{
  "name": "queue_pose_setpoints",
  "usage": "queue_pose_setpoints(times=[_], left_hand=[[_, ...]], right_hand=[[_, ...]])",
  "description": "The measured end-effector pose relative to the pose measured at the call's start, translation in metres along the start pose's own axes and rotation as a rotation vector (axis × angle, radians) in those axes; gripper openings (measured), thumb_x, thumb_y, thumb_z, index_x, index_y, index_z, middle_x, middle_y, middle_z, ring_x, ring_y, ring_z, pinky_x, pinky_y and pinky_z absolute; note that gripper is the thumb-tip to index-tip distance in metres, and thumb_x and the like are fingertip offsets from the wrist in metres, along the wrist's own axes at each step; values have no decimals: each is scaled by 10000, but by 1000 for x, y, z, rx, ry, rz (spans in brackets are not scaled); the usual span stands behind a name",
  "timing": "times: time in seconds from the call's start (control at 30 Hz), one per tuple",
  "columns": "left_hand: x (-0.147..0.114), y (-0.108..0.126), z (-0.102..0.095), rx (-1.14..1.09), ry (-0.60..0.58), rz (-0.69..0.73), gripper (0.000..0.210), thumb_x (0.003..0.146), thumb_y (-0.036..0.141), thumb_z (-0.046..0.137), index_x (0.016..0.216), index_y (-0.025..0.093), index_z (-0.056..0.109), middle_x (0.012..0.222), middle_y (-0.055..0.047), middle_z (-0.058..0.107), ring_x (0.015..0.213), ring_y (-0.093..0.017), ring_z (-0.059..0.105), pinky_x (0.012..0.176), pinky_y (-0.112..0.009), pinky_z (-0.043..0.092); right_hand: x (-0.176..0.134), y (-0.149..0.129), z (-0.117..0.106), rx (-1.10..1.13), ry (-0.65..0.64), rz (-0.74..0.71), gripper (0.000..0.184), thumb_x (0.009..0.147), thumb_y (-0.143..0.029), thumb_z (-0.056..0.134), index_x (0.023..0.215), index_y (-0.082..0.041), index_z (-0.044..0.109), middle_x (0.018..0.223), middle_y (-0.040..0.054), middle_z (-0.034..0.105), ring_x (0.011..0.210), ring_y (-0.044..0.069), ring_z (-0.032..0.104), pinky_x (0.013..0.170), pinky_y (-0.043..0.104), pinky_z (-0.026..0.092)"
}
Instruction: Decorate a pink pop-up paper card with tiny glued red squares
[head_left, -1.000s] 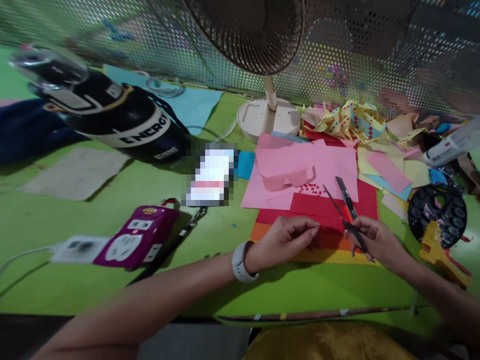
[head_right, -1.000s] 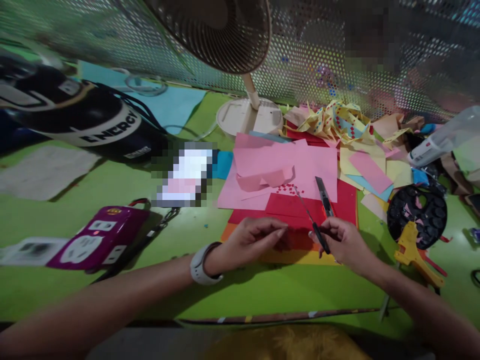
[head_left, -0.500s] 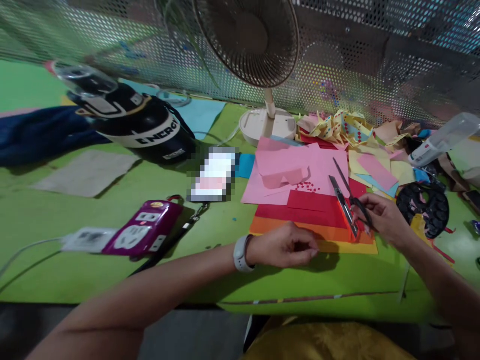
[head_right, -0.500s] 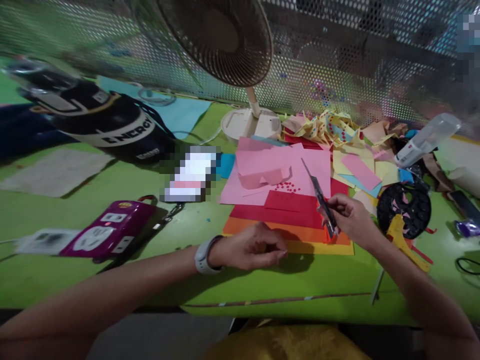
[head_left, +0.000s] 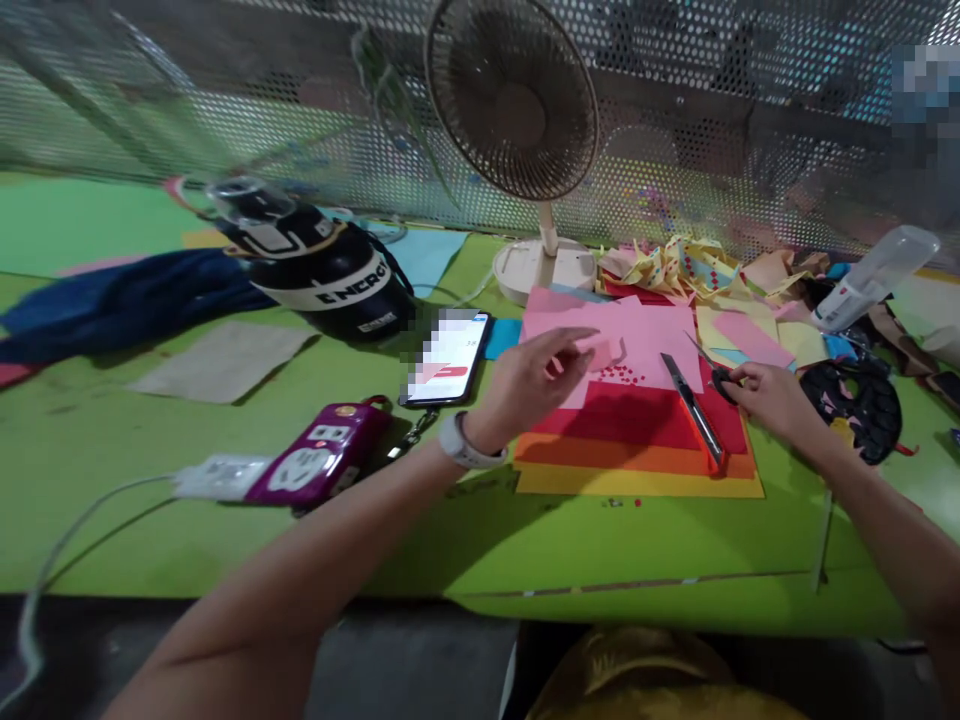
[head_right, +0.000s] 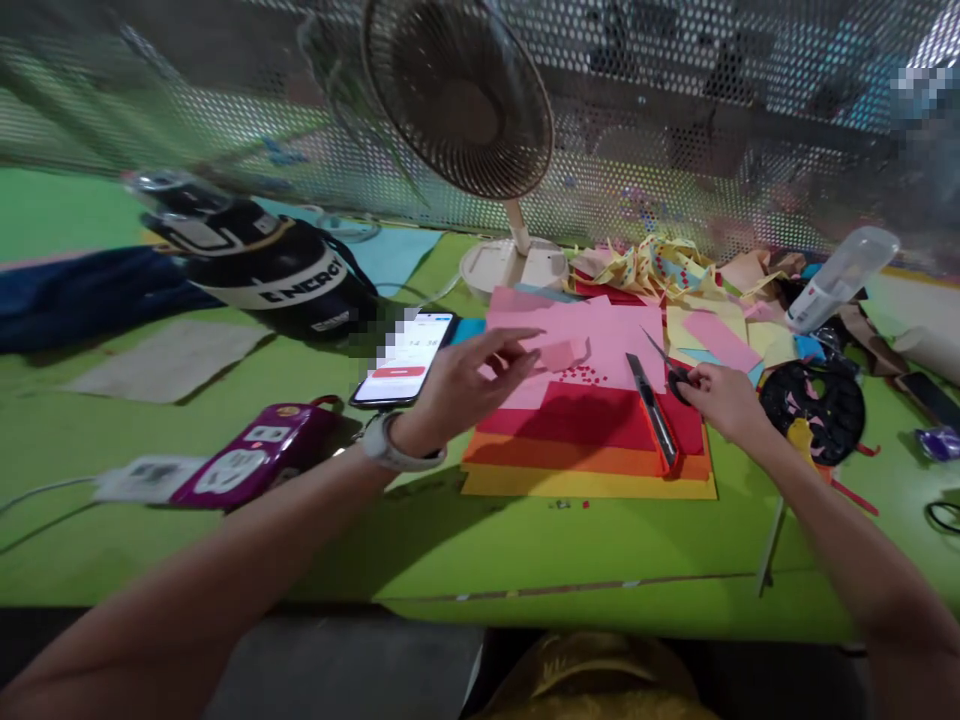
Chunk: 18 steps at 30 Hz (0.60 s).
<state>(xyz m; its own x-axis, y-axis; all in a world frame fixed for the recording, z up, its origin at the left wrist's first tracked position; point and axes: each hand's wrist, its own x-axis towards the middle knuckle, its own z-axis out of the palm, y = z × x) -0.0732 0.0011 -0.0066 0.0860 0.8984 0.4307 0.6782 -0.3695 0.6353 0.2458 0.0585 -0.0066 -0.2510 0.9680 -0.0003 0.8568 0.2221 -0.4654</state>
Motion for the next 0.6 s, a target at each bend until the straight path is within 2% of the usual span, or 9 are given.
queue_pose_setpoints(times=[0.07,0.13,0.27,0.37,0.47,0.6], left_hand=[[10,-15,-10,265,-86,-109,397,876,402,585,1184,175,691,721,-68,703,658,-200,628,627,-274,465],[18,-29,-19,369,-223,-192,494,815,522,639,1166,180,703,619,-48,667,604,-219,616,564,-260,422],[26,-52,-31,237,-443,-225,385,779,550,657,944,212,744,597,-33,678,517,-181,580,483,-237,363],[30,-63,-33,67,-560,-317,322,752,521,676,829,210,709,625,-38,707,527,-184,620,479,-240,406],[32,-68,-33,-71,-484,-384,330,718,527,712,695,204,649,611,-46,705,554,-189,644,518,-251,463],[31,-64,-35,-325,-249,-306,330,760,522,708,717,198,666,645,-50,694,579,-164,618,571,-265,493]], right_hand=[[2,0,1,-22,7,32,283,838,-461,567,763,-202,653,514,8,614,525,180,589,528,281,341],[3,0,4,-50,-3,67,253,839,-428,582,762,-198,652,514,5,623,536,183,609,542,279,356],[4,0,10,-65,-35,70,232,861,-399,585,793,-190,659,522,-1,632,489,165,595,534,271,364],[4,1,13,-12,-92,69,225,886,-387,564,841,-193,668,526,-8,644,440,149,574,514,265,369],[5,2,14,-40,-52,65,192,853,-374,617,814,-197,681,534,-3,637,514,164,599,536,268,362],[4,2,18,-36,-59,41,191,870,-354,602,877,-194,706,570,-4,646,514,153,592,549,268,375]])
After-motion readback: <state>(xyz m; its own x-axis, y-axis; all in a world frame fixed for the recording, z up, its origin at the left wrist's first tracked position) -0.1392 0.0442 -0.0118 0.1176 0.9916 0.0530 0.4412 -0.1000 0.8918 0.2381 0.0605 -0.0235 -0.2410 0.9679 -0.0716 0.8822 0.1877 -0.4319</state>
